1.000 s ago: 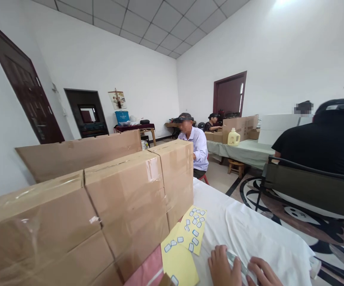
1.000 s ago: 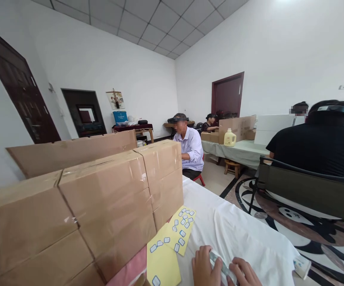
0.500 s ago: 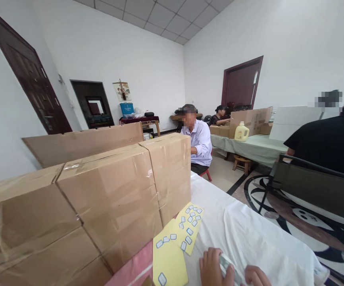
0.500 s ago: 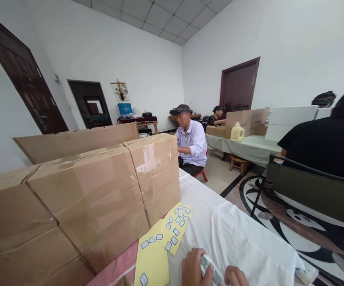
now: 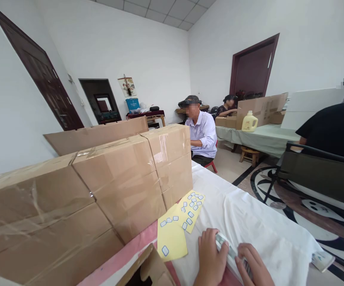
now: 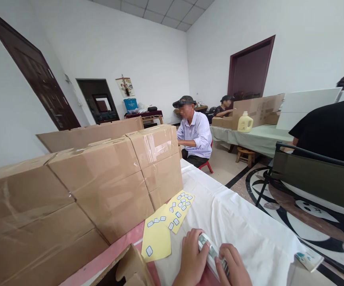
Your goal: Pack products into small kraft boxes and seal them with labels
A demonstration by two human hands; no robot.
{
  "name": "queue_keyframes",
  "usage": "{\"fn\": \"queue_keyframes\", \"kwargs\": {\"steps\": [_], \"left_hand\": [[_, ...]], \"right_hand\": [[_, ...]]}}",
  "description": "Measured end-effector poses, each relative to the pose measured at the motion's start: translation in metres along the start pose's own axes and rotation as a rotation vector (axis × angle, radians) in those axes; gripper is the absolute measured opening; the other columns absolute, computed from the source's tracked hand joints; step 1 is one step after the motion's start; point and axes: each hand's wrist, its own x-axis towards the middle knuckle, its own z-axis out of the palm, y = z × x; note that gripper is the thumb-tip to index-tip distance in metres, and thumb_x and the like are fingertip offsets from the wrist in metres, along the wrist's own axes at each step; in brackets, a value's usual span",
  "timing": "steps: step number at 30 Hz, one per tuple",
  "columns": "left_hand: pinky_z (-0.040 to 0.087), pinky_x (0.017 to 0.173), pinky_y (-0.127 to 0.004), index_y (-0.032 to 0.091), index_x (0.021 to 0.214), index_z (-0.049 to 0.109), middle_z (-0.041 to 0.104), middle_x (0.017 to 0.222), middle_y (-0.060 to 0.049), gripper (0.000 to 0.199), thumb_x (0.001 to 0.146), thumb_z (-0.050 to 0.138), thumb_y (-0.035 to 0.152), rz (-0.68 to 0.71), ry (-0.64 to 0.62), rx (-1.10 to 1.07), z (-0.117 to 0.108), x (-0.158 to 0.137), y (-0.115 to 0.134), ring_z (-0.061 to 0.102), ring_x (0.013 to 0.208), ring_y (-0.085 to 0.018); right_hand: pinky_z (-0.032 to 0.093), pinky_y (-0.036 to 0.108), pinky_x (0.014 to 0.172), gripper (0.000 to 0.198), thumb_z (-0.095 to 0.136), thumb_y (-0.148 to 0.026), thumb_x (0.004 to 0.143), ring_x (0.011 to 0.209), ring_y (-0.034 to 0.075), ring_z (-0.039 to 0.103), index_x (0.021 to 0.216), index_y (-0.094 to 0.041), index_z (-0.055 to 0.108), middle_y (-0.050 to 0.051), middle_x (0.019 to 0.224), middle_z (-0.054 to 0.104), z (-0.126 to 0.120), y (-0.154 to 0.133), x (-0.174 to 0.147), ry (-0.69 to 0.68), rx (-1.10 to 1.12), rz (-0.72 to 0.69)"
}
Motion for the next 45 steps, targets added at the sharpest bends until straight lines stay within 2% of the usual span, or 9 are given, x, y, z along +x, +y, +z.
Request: {"fn": "queue_keyframes", "kwargs": {"steps": [5, 10, 13, 18, 21, 23, 36, 40, 45], "left_hand": [[0.033, 0.106, -0.039, 0.028, 0.117, 0.061, 0.066, 0.121, -0.002, 0.03, 0.091, 0.051, 0.039, 0.032, 0.003, 0.003, -0.002, -0.001, 0.0, 0.055, 0.119, -0.024], [0.036, 0.103, -0.042, 0.026, 0.118, 0.06, 0.066, 0.121, -0.004, 0.032, 0.091, 0.05, 0.04, 0.072, 0.002, 0.014, -0.003, -0.001, -0.002, 0.056, 0.117, -0.025], [0.036, 0.105, -0.045, 0.023, 0.122, 0.059, 0.065, 0.124, -0.008, 0.036, 0.092, 0.048, 0.039, 0.115, -0.017, 0.024, -0.006, -0.002, -0.006, 0.055, 0.12, -0.028], [0.031, 0.116, -0.043, 0.026, 0.146, 0.042, 0.05, 0.15, -0.008, 0.06, 0.092, 0.053, 0.049, 0.315, -0.099, 0.014, -0.01, -0.007, -0.012, 0.043, 0.138, -0.026], [0.028, 0.119, -0.047, 0.025, 0.149, 0.039, 0.043, 0.156, -0.011, 0.09, 0.073, 0.075, 0.057, 0.407, -0.105, 0.053, -0.002, -0.01, -0.012, 0.036, 0.143, -0.032], [0.03, 0.118, -0.05, 0.023, 0.147, 0.042, 0.045, 0.154, -0.013, 0.096, 0.066, 0.081, 0.056, 0.417, -0.083, 0.081, 0.004, -0.011, -0.013, 0.037, 0.142, -0.034], [0.034, 0.117, -0.05, 0.022, 0.146, 0.043, 0.05, 0.151, -0.013, 0.096, 0.064, 0.082, 0.052, 0.367, 0.006, 0.186, 0.009, -0.018, -0.012, 0.042, 0.142, -0.033], [0.036, 0.115, -0.049, 0.023, 0.146, 0.042, 0.051, 0.15, -0.012, 0.094, 0.066, 0.081, 0.052, 0.371, 0.031, 0.199, 0.009, -0.021, -0.009, 0.044, 0.14, -0.033], [0.035, 0.115, -0.048, 0.025, 0.148, 0.037, 0.051, 0.149, -0.012, 0.092, 0.069, 0.079, 0.048, 0.362, 0.052, 0.194, 0.009, -0.026, -0.006, 0.046, 0.138, -0.031]], "right_hand": [[0.055, 0.032, 0.085, 0.024, 0.049, -0.043, 0.099, 0.096, 0.024, 0.064, 0.089, -0.024, 0.059, 0.008, 0.101, 0.062, 0.0, -0.005, 0.004, -0.016, 0.082, 0.06], [0.052, 0.032, 0.079, 0.039, 0.049, -0.047, 0.094, 0.083, 0.022, 0.064, 0.065, -0.021, 0.051, 0.007, 0.087, 0.063, -0.006, -0.007, 0.024, -0.139, 0.038, 0.191], [0.047, 0.029, 0.069, 0.032, 0.059, -0.037, 0.083, 0.071, 0.02, 0.061, 0.057, -0.02, 0.051, 0.005, 0.072, 0.062, -0.014, -0.01, 0.045, -0.295, -0.09, 0.37], [0.039, 0.023, 0.054, 0.026, 0.058, -0.02, 0.076, 0.053, 0.013, 0.054, 0.05, -0.018, 0.051, -0.001, 0.048, 0.051, -0.025, -0.018, 0.07, -0.602, 0.054, 0.633], [0.035, 0.02, 0.046, 0.021, 0.058, -0.02, 0.076, 0.051, 0.011, 0.05, 0.056, -0.018, 0.053, -0.001, 0.053, 0.053, -0.028, -0.022, 0.069, -0.589, 0.051, 0.673], [0.035, 0.02, 0.043, 0.02, 0.058, -0.023, 0.078, 0.05, 0.011, 0.052, 0.059, -0.018, 0.053, 0.0, 0.057, 0.057, -0.029, -0.025, 0.066, -0.586, 0.045, 0.698], [0.04, 0.023, 0.045, 0.029, 0.058, -0.027, 0.085, 0.054, 0.017, 0.061, 0.058, -0.018, 0.049, 0.002, 0.056, 0.056, -0.037, -0.042, 0.069, -0.503, 0.052, 0.594], [0.038, 0.023, 0.056, 0.036, 0.054, -0.028, 0.088, 0.058, 0.012, 0.055, 0.054, -0.02, 0.043, -0.001, 0.054, 0.051, -0.041, -0.037, 0.052, -0.419, 0.116, 0.526], [0.031, 0.024, 0.055, 0.037, 0.054, -0.034, 0.087, 0.056, 0.011, 0.043, 0.054, -0.02, 0.043, -0.004, 0.054, 0.044, -0.047, -0.031, 0.028, -0.339, 0.194, 0.548]]}}
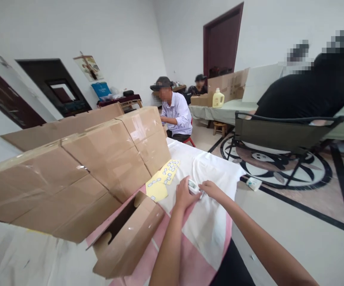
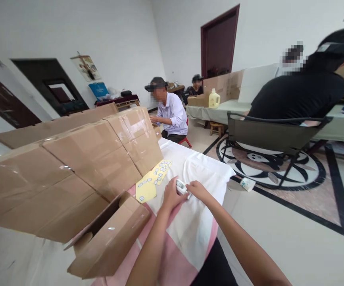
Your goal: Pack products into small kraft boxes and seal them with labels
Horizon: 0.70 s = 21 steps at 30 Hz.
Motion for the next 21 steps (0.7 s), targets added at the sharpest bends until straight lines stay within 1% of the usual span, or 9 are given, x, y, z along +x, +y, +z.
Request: {"fn": "queue_keyframes", "kwargs": {"steps": [4, 8, 15, 18, 21], "left_hand": [[0.035, 0.115, -0.048, 0.024, 0.149, 0.033, 0.05, 0.149, -0.013, 0.094, 0.071, 0.079, 0.046, -0.006, -0.001, 0.008, 0.001, 0.0, -0.001, 0.047, 0.137, -0.031], [0.038, 0.113, -0.047, 0.026, 0.148, 0.033, 0.051, 0.148, -0.012, 0.091, 0.071, 0.079, 0.045, 0.006, -0.002, 0.037, 0.002, 0.0, -0.001, 0.05, 0.135, -0.03], [0.042, 0.109, -0.049, 0.025, 0.147, 0.034, 0.053, 0.145, -0.013, 0.088, 0.073, 0.077, 0.043, 0.028, 0.02, 0.087, 0.004, 0.001, 0.003, 0.052, 0.134, -0.032], [0.043, 0.108, -0.048, 0.025, 0.147, 0.035, 0.053, 0.145, -0.012, 0.087, 0.073, 0.077, 0.043, 0.037, 0.03, 0.094, 0.004, 0.001, 0.004, 0.052, 0.133, -0.031], [0.044, 0.107, -0.048, 0.025, 0.146, 0.035, 0.054, 0.144, -0.012, 0.086, 0.073, 0.078, 0.043, 0.044, 0.031, 0.102, 0.004, 0.0, 0.004, 0.053, 0.132, -0.031]], "right_hand": [[0.027, 0.025, 0.051, 0.037, 0.055, -0.038, 0.086, 0.05, 0.009, 0.039, 0.056, -0.02, 0.045, -0.006, 0.05, 0.041, 0.003, 0.01, -0.006, -0.015, 0.088, 0.024], [0.028, 0.024, 0.049, 0.037, 0.057, -0.036, 0.086, 0.046, 0.009, 0.04, 0.055, -0.02, 0.046, -0.006, 0.047, 0.043, 0.005, 0.014, -0.008, -0.023, 0.172, 0.028], [0.038, 0.022, 0.048, 0.027, 0.06, -0.026, 0.083, 0.043, 0.009, 0.048, 0.059, -0.019, 0.05, -0.002, 0.05, 0.059, 0.006, 0.017, -0.011, -0.047, 0.34, 0.067], [0.04, 0.021, 0.049, 0.024, 0.06, -0.026, 0.083, 0.045, 0.009, 0.05, 0.061, -0.019, 0.052, -0.001, 0.055, 0.064, 0.004, 0.025, -0.013, -0.049, 0.393, 0.067], [0.043, 0.021, 0.052, 0.021, 0.061, -0.027, 0.082, 0.05, 0.009, 0.054, 0.064, -0.017, 0.057, 0.001, 0.06, 0.068, -0.001, 0.033, -0.018, -0.057, 0.432, 0.051]]}}
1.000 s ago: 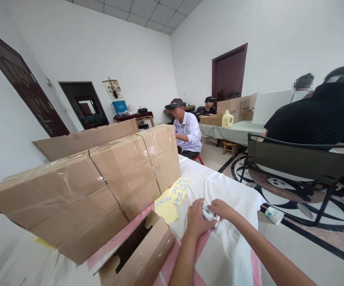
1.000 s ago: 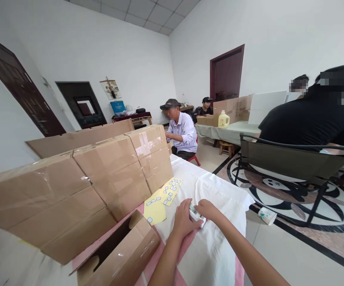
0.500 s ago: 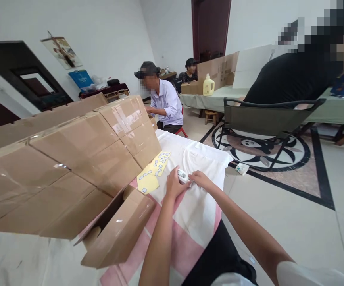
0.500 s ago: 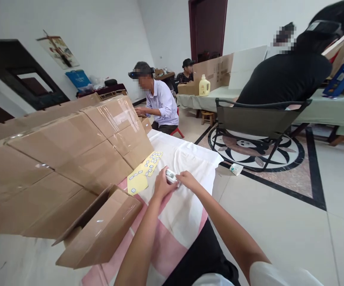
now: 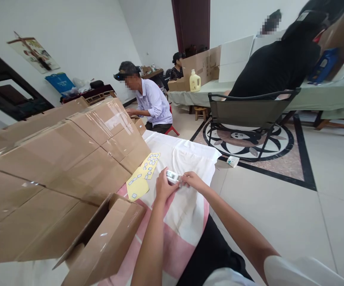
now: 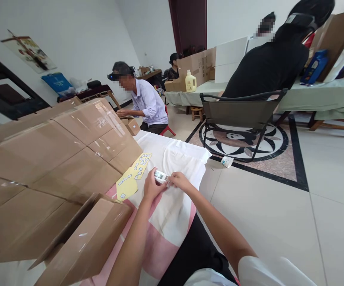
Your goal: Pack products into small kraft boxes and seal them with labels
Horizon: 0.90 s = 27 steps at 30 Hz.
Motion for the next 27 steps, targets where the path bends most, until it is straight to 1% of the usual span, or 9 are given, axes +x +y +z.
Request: {"fn": "queue_keyframes", "kwargs": {"steps": [4, 7, 10, 13, 20, 24, 27], "left_hand": [[0.044, 0.107, -0.047, 0.025, 0.146, 0.035, 0.054, 0.144, -0.012, 0.086, 0.073, 0.078, 0.042, -0.001, -0.003, 0.014, 0.0, 0.0, -0.001, 0.053, 0.131, -0.031], [0.044, 0.107, -0.048, 0.026, 0.146, 0.035, 0.054, 0.144, -0.011, 0.086, 0.073, 0.078, 0.042, -0.005, -0.002, 0.022, 0.001, -0.001, -0.001, 0.054, 0.131, -0.031], [0.045, 0.106, -0.047, 0.026, 0.146, 0.036, 0.055, 0.143, -0.011, 0.085, 0.074, 0.078, 0.042, -0.007, 0.002, 0.026, 0.001, -0.001, 0.0, 0.055, 0.13, -0.032], [0.046, 0.106, -0.047, 0.026, 0.146, 0.036, 0.055, 0.143, -0.011, 0.084, 0.075, 0.078, 0.044, -0.004, 0.007, 0.027, 0.0, -0.001, 0.001, 0.055, 0.13, -0.032], [0.046, 0.106, -0.047, 0.026, 0.146, 0.036, 0.054, 0.144, -0.011, 0.084, 0.076, 0.077, 0.044, 0.005, -0.001, 0.034, 0.001, 0.0, -0.001, 0.053, 0.132, -0.032], [0.045, 0.106, -0.048, 0.026, 0.145, 0.036, 0.054, 0.143, -0.011, 0.085, 0.074, 0.078, 0.042, 0.0, -0.008, 0.052, 0.004, 0.001, -0.004, 0.052, 0.132, -0.033], [0.045, 0.106, -0.048, 0.026, 0.146, 0.036, 0.053, 0.145, -0.011, 0.084, 0.074, 0.077, 0.043, 0.006, -0.008, 0.062, 0.004, 0.0, -0.005, 0.051, 0.134, -0.033]], "right_hand": [[0.047, 0.021, 0.056, 0.024, 0.061, -0.034, 0.083, 0.055, 0.01, 0.057, 0.067, -0.017, 0.06, 0.003, 0.064, 0.07, -0.006, 0.005, -0.008, -0.017, 0.042, -0.018], [0.046, 0.021, 0.054, 0.032, 0.063, -0.041, 0.084, 0.053, 0.01, 0.055, 0.063, -0.018, 0.055, 0.003, 0.064, 0.07, -0.006, 0.007, -0.01, -0.003, 0.051, -0.01], [0.043, 0.021, 0.052, 0.039, 0.066, -0.046, 0.084, 0.049, 0.008, 0.051, 0.06, -0.019, 0.052, 0.002, 0.062, 0.069, -0.002, 0.007, -0.01, 0.038, 0.037, 0.013], [0.041, 0.021, 0.05, 0.041, 0.068, -0.046, 0.083, 0.047, 0.008, 0.05, 0.058, -0.019, 0.051, 0.001, 0.058, 0.067, 0.003, 0.006, -0.009, 0.078, 0.017, 0.039], [0.034, 0.022, 0.045, 0.046, 0.068, -0.046, 0.084, 0.041, 0.007, 0.043, 0.053, -0.02, 0.047, -0.003, 0.047, 0.057, 0.01, 0.001, -0.008, 0.163, -0.032, 0.084], [0.035, 0.023, 0.046, 0.047, 0.068, -0.045, 0.085, 0.04, 0.007, 0.044, 0.052, -0.021, 0.045, -0.004, 0.047, 0.057, 0.01, 0.002, -0.006, 0.159, -0.034, 0.105], [0.036, 0.023, 0.046, 0.045, 0.068, -0.044, 0.086, 0.04, 0.007, 0.047, 0.053, -0.02, 0.049, -0.003, 0.047, 0.059, 0.009, 0.006, -0.003, 0.133, -0.035, 0.124]]}}
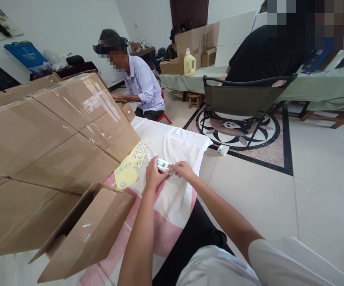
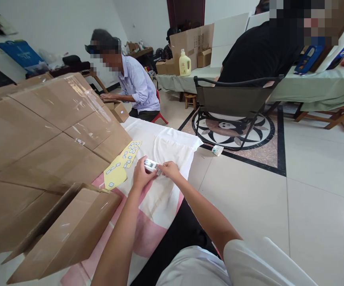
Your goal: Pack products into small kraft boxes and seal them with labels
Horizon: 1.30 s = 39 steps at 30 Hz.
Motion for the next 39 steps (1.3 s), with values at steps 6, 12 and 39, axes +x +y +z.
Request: {"fn": "queue_keyframes", "kwargs": {"steps": [6, 12, 39], "left_hand": [[0.045, 0.107, -0.047, 0.027, 0.143, 0.04, 0.053, 0.145, -0.011, 0.076, 0.077, 0.074, 0.043, 0.024, 0.012, -0.013, -0.002, -0.001, 0.002, 0.051, 0.134, -0.032], [0.046, 0.107, -0.049, 0.028, 0.144, 0.039, 0.054, 0.146, -0.01, 0.079, 0.075, 0.075, 0.039, 0.019, 0.032, -0.033, 0.001, -0.002, -0.001, 0.051, 0.135, -0.032], [0.043, 0.106, -0.044, 0.03, 0.138, 0.043, 0.054, 0.145, -0.008, 0.072, 0.076, 0.076, 0.041, 0.008, 0.038, -0.102, 0.0, -0.003, -0.001, 0.05, 0.135, -0.029]], "right_hand": [[0.042, 0.022, 0.05, 0.039, 0.069, -0.043, 0.087, 0.042, 0.01, 0.054, 0.058, -0.018, 0.06, -0.001, 0.047, 0.061, -0.002, 0.001, 0.002, -0.031, -0.056, 0.018], [0.042, 0.022, 0.05, 0.043, 0.067, -0.044, 0.089, 0.041, 0.01, 0.053, 0.055, -0.019, 0.054, -0.002, 0.043, 0.058, -0.001, 0.0, 0.003, -0.034, -0.092, 0.041], [0.026, 0.02, 0.035, 0.031, 0.055, -0.024, 0.089, 0.029, 0.008, 0.042, 0.059, -0.02, 0.049, -0.004, 0.04, 0.054, -0.015, -0.004, -0.004, -0.142, -0.166, 0.055]]}}
